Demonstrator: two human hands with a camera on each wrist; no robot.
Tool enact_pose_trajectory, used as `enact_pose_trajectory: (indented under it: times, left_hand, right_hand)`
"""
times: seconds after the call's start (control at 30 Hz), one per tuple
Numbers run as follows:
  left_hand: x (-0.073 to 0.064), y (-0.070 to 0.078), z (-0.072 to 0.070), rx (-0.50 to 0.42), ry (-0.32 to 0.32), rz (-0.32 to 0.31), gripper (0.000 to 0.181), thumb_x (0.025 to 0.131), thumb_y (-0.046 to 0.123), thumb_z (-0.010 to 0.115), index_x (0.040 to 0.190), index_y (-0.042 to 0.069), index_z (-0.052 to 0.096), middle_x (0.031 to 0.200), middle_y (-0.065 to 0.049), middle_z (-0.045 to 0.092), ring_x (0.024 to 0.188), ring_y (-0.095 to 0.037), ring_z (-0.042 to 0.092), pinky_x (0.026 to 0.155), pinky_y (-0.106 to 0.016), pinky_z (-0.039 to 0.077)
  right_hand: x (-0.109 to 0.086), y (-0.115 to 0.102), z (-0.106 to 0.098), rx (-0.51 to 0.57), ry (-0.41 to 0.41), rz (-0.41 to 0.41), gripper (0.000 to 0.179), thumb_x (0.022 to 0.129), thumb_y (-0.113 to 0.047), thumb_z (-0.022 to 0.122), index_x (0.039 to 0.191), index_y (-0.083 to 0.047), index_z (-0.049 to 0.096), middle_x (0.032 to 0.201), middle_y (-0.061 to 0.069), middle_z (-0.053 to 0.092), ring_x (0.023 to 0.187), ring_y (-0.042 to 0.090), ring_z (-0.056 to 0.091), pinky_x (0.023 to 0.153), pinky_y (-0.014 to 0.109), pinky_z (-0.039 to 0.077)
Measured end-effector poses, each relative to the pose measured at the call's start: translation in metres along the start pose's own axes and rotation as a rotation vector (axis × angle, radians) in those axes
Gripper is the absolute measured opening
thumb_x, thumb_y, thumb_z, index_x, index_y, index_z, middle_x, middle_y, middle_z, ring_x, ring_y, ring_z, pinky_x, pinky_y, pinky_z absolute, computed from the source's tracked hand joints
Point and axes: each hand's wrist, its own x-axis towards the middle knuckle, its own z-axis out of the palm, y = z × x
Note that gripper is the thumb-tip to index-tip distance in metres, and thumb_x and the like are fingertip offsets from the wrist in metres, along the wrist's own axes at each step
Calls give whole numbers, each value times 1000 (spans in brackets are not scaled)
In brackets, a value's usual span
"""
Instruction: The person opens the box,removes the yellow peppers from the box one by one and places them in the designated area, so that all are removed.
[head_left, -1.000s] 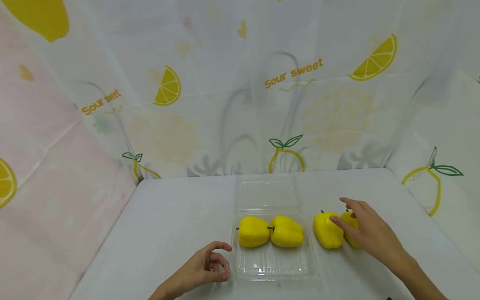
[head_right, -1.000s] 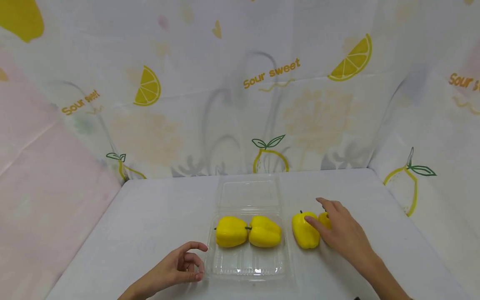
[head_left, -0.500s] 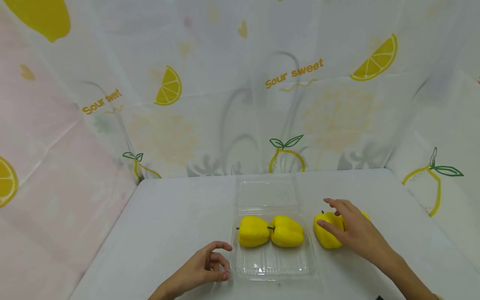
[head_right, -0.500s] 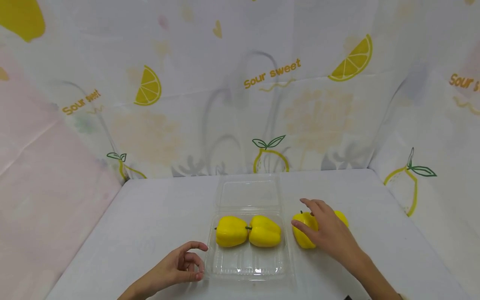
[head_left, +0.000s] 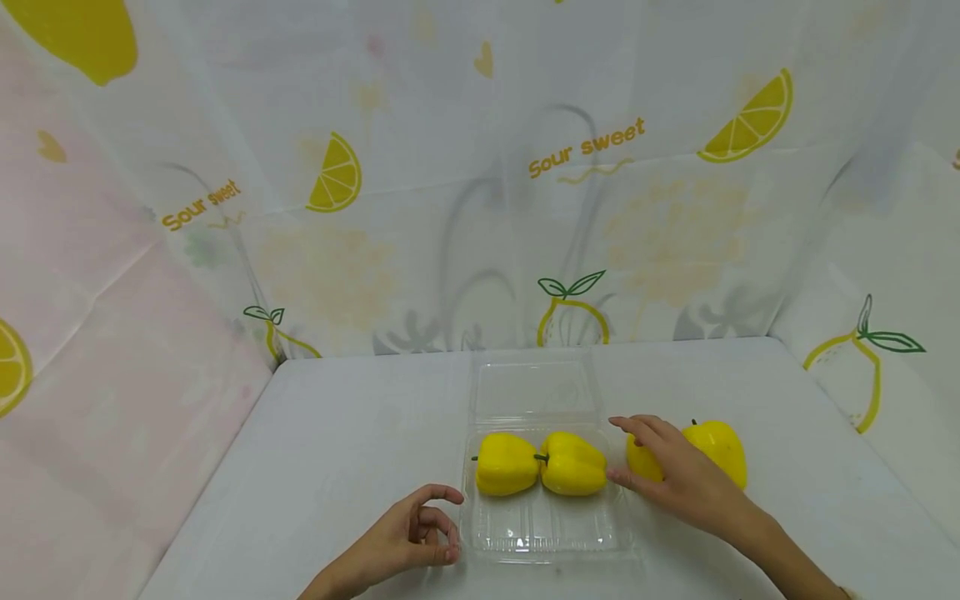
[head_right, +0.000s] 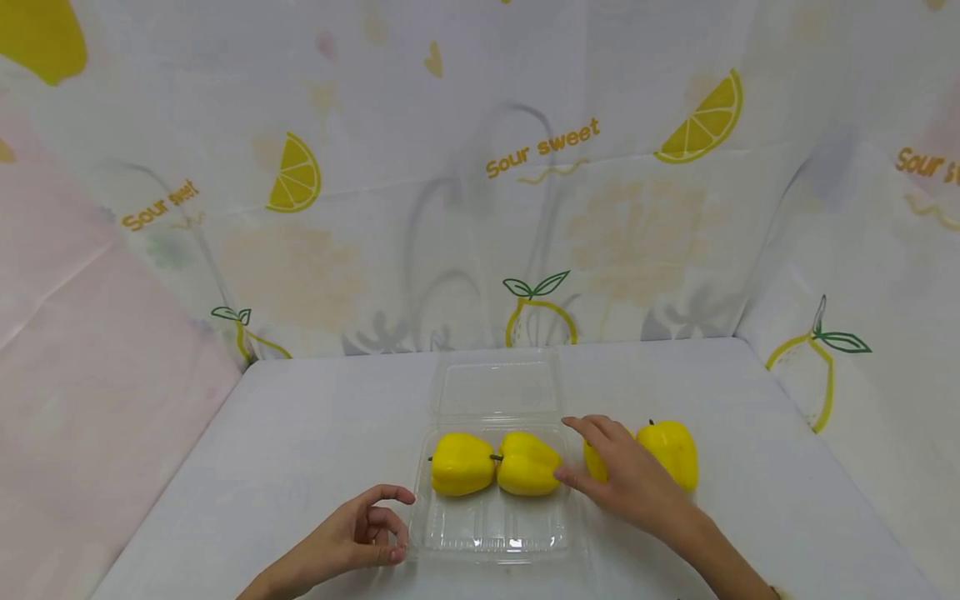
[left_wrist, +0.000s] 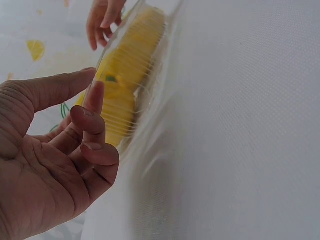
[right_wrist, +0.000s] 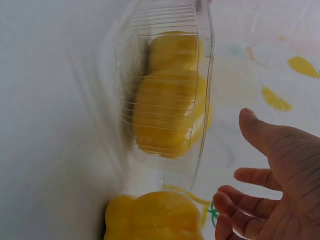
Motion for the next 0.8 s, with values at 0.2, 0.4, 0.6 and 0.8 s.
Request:
enact_pose_trajectory:
  times: [0.2, 0.4, 0.6, 0.8]
  left_hand:
    - [0, 0, 0, -5, 13, -14, 59, 88, 10, 75, 135, -2, 42, 95, -10, 69, 68, -14, 54, 65, -23, 47]
    - [1, -1, -1, 2, -5, -7, 61, 87, 12, 76, 136, -3, 42, 97, -11, 69, 69, -13, 55, 67, -22, 48]
    - [1, -2, 0, 2, -5, -7, 59, 88, 10, 75, 136, -2, 43, 96, -11, 69, 68, -13, 55, 67, -22, 47]
    - [1, -2, -1, -3, 11, -16, 59, 88, 8, 75, 136, -2, 42, 96, -12, 69, 68, -14, 54, 65, -22, 47]
  right_hand:
    - [2, -2, 8, 15, -16, -27, 63, 87, -57, 67, 139, -25, 52, 130, -4, 55, 102, 15, 61, 84, 40, 52]
    - [4, -6, 12, 3, -5, -72, 65, 83, -54, 74, 138, -27, 53, 131, -6, 54, 112, 18, 57, 90, 44, 50]
    - [6, -10, 17, -16, -12, -106, 65, 82, -51, 76, 137, -23, 54, 130, -4, 55, 115, 20, 56, 92, 46, 49]
    - [8, -11, 21, -25, -34, -104, 67, 82, -51, 76, 139, -23, 54, 132, -3, 55, 117, 21, 55, 94, 46, 48]
